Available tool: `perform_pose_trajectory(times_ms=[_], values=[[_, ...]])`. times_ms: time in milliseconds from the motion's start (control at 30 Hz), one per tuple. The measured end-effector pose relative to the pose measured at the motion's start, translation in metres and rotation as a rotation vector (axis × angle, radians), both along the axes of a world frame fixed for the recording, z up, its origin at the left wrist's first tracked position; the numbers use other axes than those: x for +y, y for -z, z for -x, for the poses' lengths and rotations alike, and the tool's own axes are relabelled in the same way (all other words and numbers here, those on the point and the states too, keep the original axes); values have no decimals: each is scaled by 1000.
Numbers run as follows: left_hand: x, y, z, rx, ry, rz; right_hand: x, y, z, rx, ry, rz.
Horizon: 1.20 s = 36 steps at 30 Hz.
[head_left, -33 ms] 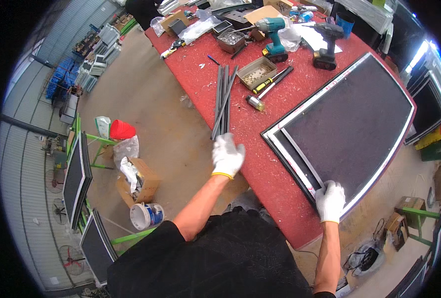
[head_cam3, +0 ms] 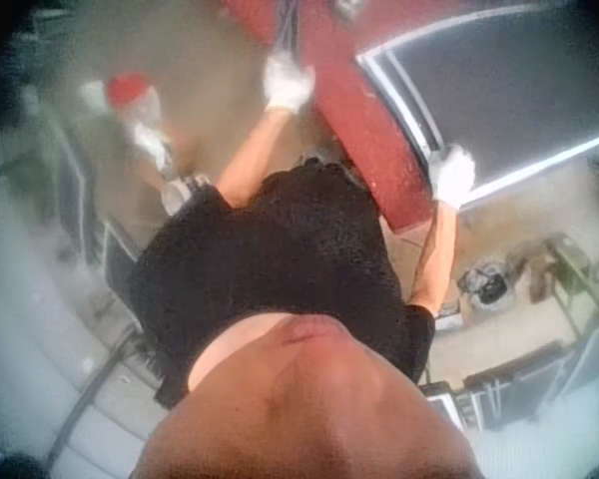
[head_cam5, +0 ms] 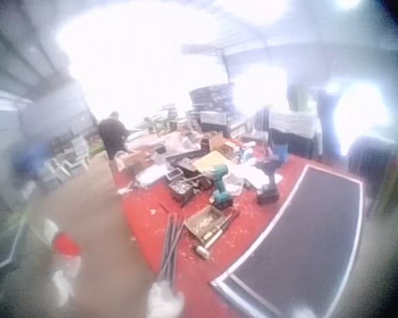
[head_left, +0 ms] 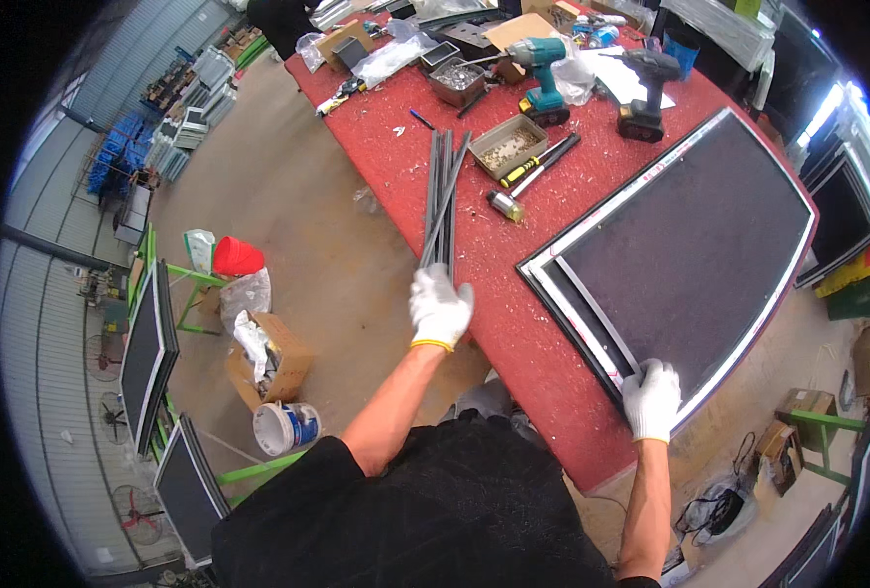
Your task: The person assembles a window screen by measuring and cutting metal strips, then fitting them into the frame. They use a marker to mark cut lines, a miter saw to cut the strips, and a hammer to secure the pieces into the frame.
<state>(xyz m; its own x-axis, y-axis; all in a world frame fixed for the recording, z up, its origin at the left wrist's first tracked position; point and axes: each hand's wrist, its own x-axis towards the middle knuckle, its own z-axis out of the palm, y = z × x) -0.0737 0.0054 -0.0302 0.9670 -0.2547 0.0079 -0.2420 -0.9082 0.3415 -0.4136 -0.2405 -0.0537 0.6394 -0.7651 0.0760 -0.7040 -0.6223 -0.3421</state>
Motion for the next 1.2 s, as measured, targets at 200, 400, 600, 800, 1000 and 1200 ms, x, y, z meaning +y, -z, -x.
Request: perform_pose_trajectory(times_ms=[200, 400, 600, 800, 1000, 1200], values=[[39, 14, -98, 107, -29, 118, 41, -24, 2, -33, 118, -77], [51, 36, -142, 172, 256, 41, 88, -74, 10, -109, 365, -197], [75, 97, -180, -12, 316, 4, 122, -88, 22, -178, 461, -269], [124, 146, -219, 292, 196, 382, 122, -90, 63, -364, 474, -310], [142, 121, -110, -158, 147, -82, 106, -73, 177, -499, 557, -337], [66, 80, 88, -811, 500, -758, 83, -56, 337, -408, 570, -367]])
